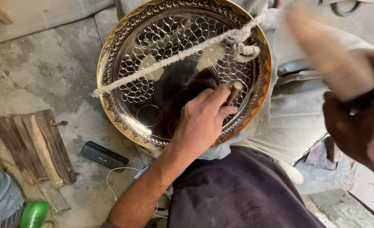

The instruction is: The person sits on the floor with a decorated brass tray on their lap and hammers a small chisel against the tray's surface, repositioning the chisel by hand between strikes to work the engraved pattern. They continue hammering around the tray for the whole episode.

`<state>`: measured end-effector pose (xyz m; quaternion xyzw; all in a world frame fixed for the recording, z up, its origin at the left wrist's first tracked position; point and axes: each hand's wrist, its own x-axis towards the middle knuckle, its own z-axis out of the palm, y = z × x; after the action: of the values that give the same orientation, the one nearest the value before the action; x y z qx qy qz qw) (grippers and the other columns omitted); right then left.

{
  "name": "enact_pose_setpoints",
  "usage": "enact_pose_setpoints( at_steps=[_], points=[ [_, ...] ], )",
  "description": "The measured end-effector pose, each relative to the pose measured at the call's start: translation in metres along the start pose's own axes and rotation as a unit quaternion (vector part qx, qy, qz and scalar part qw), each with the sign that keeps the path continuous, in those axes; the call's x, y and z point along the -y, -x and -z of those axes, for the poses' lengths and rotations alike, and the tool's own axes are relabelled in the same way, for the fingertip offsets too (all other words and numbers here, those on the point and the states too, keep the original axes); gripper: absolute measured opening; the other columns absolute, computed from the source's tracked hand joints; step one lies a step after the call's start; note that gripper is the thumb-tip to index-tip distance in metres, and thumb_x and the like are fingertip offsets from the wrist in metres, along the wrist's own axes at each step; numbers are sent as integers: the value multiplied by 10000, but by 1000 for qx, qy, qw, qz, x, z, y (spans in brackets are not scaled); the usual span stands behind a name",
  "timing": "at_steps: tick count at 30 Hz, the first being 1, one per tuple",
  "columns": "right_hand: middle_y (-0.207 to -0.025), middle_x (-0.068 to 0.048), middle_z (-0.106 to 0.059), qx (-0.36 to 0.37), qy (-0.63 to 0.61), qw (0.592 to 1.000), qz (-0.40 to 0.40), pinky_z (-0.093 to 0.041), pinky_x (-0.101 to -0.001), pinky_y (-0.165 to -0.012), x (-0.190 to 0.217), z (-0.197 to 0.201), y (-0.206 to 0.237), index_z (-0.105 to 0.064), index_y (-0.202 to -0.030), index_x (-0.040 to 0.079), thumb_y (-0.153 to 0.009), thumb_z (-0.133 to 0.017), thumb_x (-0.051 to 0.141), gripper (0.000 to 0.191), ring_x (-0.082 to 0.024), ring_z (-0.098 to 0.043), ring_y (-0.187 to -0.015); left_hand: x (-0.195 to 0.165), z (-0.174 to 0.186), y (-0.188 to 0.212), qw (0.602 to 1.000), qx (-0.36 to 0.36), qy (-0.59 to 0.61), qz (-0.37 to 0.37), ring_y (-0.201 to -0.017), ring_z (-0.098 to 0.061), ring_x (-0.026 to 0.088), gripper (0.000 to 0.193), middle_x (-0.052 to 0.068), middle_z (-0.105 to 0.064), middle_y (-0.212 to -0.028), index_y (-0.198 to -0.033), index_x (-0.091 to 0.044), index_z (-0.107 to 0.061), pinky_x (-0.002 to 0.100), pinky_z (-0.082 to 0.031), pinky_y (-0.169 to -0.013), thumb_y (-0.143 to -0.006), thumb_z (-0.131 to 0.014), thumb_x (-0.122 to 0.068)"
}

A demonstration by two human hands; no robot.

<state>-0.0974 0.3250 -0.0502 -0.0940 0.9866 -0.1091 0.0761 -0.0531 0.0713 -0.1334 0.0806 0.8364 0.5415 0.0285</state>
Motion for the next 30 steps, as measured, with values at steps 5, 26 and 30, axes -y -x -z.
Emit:
enact_pose_setpoints(
  at_steps=[5,26,30],
  points=[
    [-987,-220,-654,-15,2,995,101,-548,-408,-727,11,15,-3,-618,-1244,-36,-718,-676,-116,535,-330,-672,-800,-3,-3,4,999,-33,-18,4,-871,-697,341,394,149,-680,-995,-1287,-64,-608,432,-553,-725,-934,-771,-133],
    [-950,-133,-639,6,304,925,228,-566,-337,-660,39,32,-42,-692,-1266,91,-893,-767,4,391,-238,-653,-785,-6,-32,26,962,-243,81,94,-835,-721,67,206,38,-718,-1013,-1063,-32,-582,212,-555,-624,-1017,-742,-152],
    [-1096,-181,-626,-10,85,975,207,-558,-394,-804,62,46,-49,-631,-1398,47,-831,-708,-63,583,-301,-641,-928,-5,-34,26,958,-255,79,104,-811,-711,63,241,28,-715,-987,-1076,-20,-572,208,-551,-609,-1006,-742,-176]
  ],
)
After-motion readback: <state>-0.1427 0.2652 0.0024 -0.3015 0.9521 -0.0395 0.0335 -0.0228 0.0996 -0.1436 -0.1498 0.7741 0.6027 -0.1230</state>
